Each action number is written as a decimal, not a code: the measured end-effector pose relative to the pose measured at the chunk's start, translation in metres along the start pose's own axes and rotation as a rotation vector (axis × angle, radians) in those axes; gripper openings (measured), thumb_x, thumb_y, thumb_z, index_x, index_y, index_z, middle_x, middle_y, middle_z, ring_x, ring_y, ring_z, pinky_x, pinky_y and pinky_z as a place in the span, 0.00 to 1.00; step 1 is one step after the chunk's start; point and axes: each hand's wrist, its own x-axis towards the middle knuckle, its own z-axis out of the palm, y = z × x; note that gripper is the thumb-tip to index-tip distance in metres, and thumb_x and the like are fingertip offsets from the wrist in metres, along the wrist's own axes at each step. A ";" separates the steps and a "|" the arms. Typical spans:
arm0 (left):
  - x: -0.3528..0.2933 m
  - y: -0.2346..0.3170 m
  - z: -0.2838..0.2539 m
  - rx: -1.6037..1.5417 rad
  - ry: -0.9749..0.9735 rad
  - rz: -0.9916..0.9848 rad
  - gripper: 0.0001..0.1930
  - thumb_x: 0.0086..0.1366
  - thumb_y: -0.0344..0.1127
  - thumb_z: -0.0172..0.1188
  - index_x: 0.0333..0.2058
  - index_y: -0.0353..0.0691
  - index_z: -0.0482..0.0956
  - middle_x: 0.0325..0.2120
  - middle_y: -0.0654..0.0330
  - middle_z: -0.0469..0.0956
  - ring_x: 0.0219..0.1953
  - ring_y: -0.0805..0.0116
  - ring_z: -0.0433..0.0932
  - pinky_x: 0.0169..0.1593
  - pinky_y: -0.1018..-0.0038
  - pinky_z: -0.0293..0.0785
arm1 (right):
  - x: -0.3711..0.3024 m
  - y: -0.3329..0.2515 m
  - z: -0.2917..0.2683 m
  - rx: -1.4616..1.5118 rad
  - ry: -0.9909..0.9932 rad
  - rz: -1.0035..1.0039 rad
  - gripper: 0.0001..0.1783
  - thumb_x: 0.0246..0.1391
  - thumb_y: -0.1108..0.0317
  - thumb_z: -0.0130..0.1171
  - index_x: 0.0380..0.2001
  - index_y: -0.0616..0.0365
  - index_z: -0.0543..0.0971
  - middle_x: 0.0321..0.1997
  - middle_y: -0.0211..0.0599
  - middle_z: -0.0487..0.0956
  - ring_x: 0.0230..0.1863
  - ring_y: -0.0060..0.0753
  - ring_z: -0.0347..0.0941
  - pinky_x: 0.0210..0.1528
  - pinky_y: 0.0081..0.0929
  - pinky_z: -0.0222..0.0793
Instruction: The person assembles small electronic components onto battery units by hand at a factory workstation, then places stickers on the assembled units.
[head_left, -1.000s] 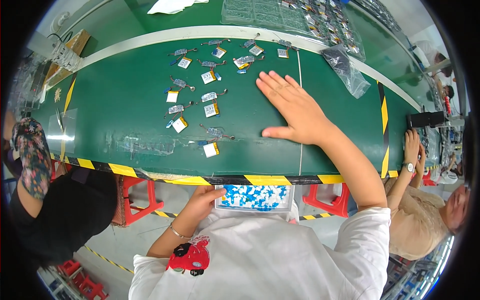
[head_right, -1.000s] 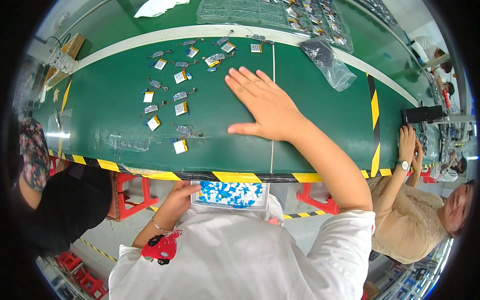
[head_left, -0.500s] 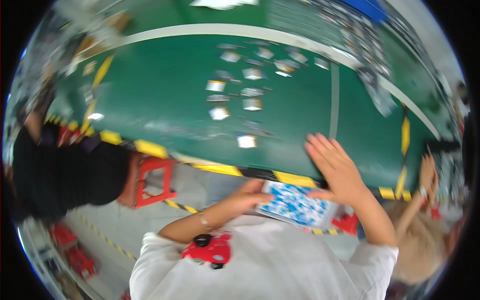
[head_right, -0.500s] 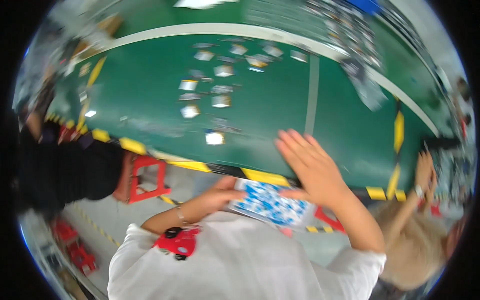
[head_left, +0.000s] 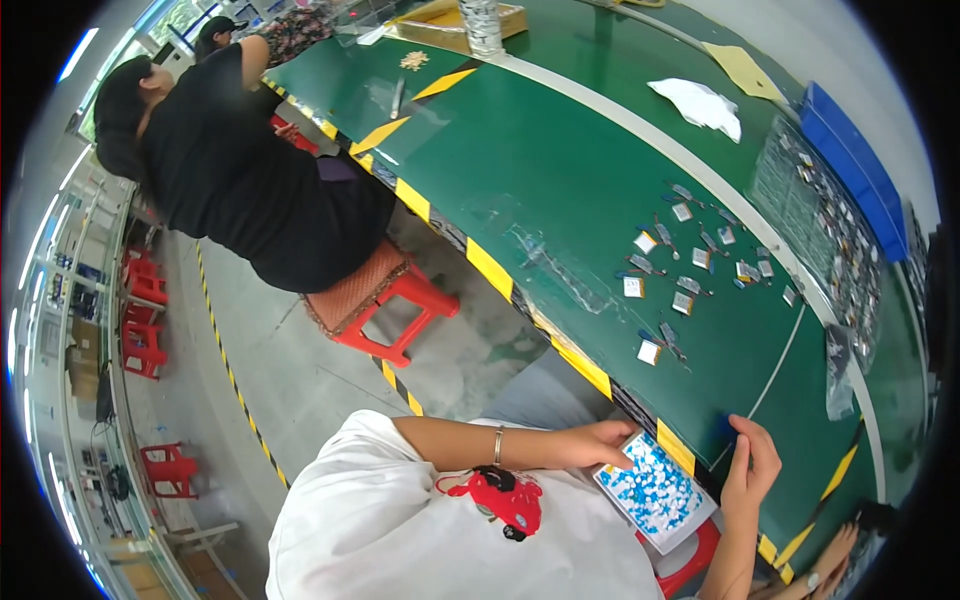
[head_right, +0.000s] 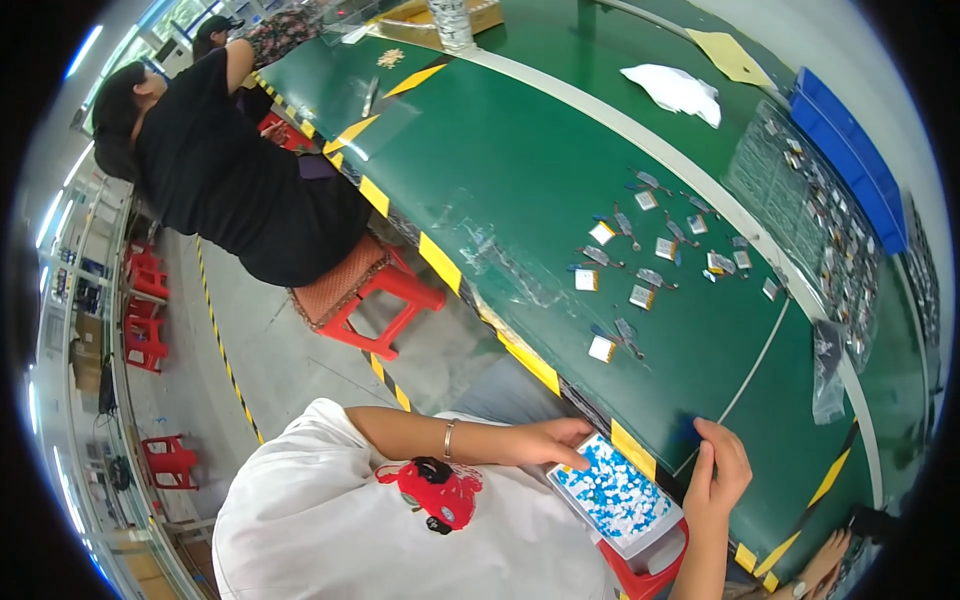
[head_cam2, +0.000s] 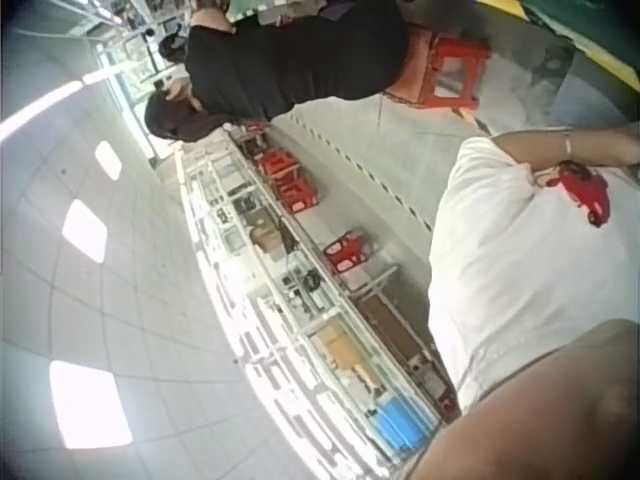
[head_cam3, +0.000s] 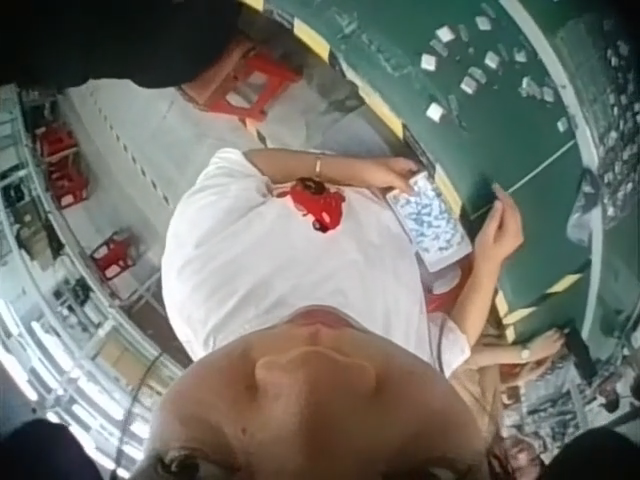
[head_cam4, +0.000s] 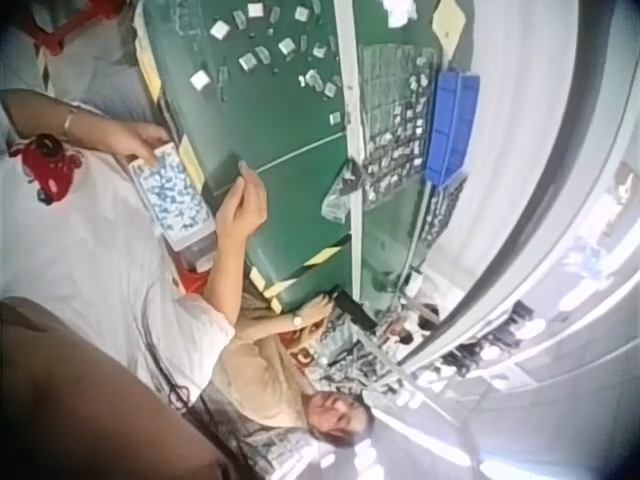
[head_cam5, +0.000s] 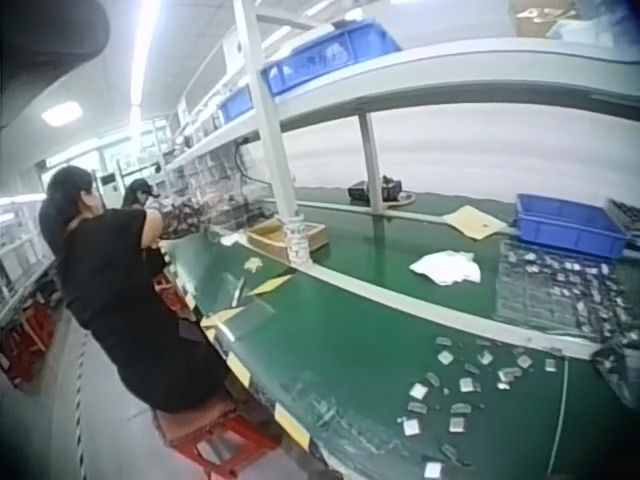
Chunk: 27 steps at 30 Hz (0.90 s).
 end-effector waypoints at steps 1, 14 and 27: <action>0.001 -0.003 -0.003 -0.004 -0.022 -0.008 0.28 0.56 0.24 0.58 0.56 0.31 0.60 0.49 0.54 0.72 0.52 0.67 0.71 0.56 0.70 0.67 | 0.000 -0.003 0.002 -0.020 0.004 0.013 0.12 0.52 0.79 0.47 0.37 0.66 0.78 0.37 0.46 0.80 0.40 0.42 0.77 0.46 0.31 0.70; 0.007 -0.005 -0.002 0.007 0.011 -0.020 0.28 0.58 0.28 0.61 0.56 0.31 0.60 0.52 0.56 0.70 0.53 0.68 0.70 0.57 0.71 0.66 | 0.009 0.004 0.009 0.053 0.091 -0.061 0.19 0.48 0.86 0.36 0.38 0.66 0.75 0.43 0.50 0.78 0.49 0.43 0.74 0.55 0.33 0.65; 0.015 -0.016 -0.003 -0.010 -0.069 -0.008 0.26 0.58 0.27 0.60 0.55 0.32 0.64 0.50 0.58 0.73 0.51 0.71 0.72 0.55 0.73 0.67 | 0.014 0.001 0.012 0.078 0.098 -0.024 0.12 0.49 0.83 0.38 0.30 0.63 0.73 0.25 0.35 0.68 0.25 0.27 0.63 0.30 0.21 0.60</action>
